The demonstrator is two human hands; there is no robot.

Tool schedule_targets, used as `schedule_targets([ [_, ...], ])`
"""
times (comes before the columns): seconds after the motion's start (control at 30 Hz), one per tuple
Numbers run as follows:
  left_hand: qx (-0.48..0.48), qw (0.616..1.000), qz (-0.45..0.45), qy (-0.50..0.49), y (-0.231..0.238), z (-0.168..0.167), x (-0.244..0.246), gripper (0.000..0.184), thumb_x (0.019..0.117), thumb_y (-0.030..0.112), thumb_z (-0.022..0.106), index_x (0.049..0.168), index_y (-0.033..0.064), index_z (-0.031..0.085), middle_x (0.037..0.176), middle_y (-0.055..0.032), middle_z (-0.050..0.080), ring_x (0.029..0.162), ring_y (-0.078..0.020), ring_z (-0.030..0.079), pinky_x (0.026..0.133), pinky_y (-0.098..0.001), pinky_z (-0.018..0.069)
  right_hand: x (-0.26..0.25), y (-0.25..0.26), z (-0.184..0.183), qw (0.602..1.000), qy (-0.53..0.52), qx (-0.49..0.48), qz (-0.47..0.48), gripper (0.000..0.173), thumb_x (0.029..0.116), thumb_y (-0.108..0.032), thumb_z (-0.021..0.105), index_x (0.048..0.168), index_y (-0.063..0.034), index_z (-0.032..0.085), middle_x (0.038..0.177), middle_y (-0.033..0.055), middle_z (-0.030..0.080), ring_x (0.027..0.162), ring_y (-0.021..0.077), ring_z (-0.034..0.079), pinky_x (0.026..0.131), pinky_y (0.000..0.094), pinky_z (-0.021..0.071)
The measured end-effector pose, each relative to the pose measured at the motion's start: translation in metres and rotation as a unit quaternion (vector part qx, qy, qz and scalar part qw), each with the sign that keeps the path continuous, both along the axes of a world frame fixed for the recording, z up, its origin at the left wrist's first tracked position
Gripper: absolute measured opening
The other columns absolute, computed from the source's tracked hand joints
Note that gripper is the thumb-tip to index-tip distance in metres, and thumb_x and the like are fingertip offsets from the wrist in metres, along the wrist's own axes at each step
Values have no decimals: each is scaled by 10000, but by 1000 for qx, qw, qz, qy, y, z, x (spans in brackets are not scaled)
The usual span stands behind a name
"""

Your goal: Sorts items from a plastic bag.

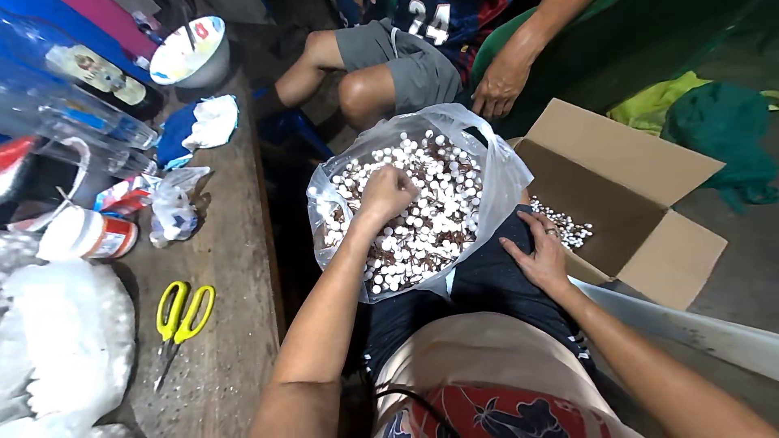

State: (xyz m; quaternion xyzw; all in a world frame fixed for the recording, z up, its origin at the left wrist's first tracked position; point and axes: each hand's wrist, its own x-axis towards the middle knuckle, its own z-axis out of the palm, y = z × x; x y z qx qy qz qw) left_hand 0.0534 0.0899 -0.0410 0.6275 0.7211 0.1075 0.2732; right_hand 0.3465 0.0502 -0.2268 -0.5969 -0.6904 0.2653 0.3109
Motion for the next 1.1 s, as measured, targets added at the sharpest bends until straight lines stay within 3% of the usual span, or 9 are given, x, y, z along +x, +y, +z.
schedule_targets([
  [0.27, -69, 993, -65, 70, 3, -24, 23, 478, 913, 255, 776, 1309, 20, 648, 1204, -245, 667, 1165, -420, 618, 978, -630, 461, -1, 0, 1, 1000, -1, 0, -2, 735, 885, -504, 661, 1418, -4, 578, 1457, 337, 489, 1349, 535, 462, 1087, 663, 367],
  [0.4, -31, 996, -71, 45, 1, -27, 25, 415, 943, 244, 742, 1274, 3, 670, 1165, -254, 674, 1129, -417, 634, 959, -621, 471, -1, 0, 1, 1000, -1, 0, -2, 728, 888, -497, 661, 1419, -5, 577, 1456, 335, 491, 1330, 533, 482, 1068, 659, 388],
  [0.5, 14, 998, -37, -47, -1, -14, 12, 367, 951, 210, 736, 1228, -24, 681, 1065, -226, 696, 979, -342, 674, 906, -546, 519, -1, 1, 1, 1000, 7, -10, -1, 727, 886, -481, 672, 1418, 5, 574, 1463, 335, 485, 1335, 535, 475, 1072, 663, 386],
  [0.63, 18, 936, 53, -348, -14, 5, -6, 106, 1024, 69, 553, 1062, 14, 635, 863, -11, 649, 680, -49, 608, 658, -231, 548, 0, 1, 0, 1000, 6, -2, 1, 736, 880, -507, 655, 1412, -2, 583, 1458, 332, 492, 1324, 537, 484, 1067, 671, 379],
  [0.73, -20, 881, 50, -470, -30, 10, -9, 191, 1048, 112, 432, 1029, 84, 620, 798, 23, 659, 619, -44, 615, 583, -209, 548, -2, 2, 3, 1000, 6, -11, 4, 733, 883, -496, 659, 1417, -1, 576, 1468, 332, 481, 1318, 541, 486, 1058, 678, 380],
  [0.87, -45, 849, -86, -519, -46, 41, 38, 247, 981, 64, 473, 1085, 61, 697, 841, 17, 718, 600, -18, 634, 544, -178, 558, -4, 1, 8, 999, 7, -46, 2, 732, 903, -482, 679, 1447, -9, 550, 1499, 332, 450, 1346, 545, 461, 1076, 682, 370],
  [0.97, -47, 854, -190, -481, -34, 59, 104, 164, 958, 6, 581, 1100, 1, 662, 845, 7, 691, 643, -8, 618, 589, -175, 547, -4, -2, 3, 999, 22, -29, -10, 664, 904, -436, 709, 1380, 16, 604, 1439, 330, 516, 1299, 536, 511, 1060, 686, 392],
  [1.03, -35, 881, -229, -413, -17, 68, 144, 377, 971, 65, 655, 1325, -40, 579, 961, -91, 676, 786, -80, 633, 732, -248, 551, -4, -4, 6, 999, 20, -27, -25, 634, 889, -442, 723, 1310, 27, 652, 1363, 324, 579, 1288, 519, 529, 1074, 674, 385],
  [1.1, -30, 890, -250, -380, -2, 78, 162, 668, 988, 122, 668, 1566, 5, 356, 1282, -221, 631, 1071, -209, 659, 927, -348, 545, -2, -2, 8, 999, 4, -40, -17, 668, 892, -460, 705, 1381, -15, 614, 1453, 299, 522, 1335, 499, 500, 1089, 654, 387],
])
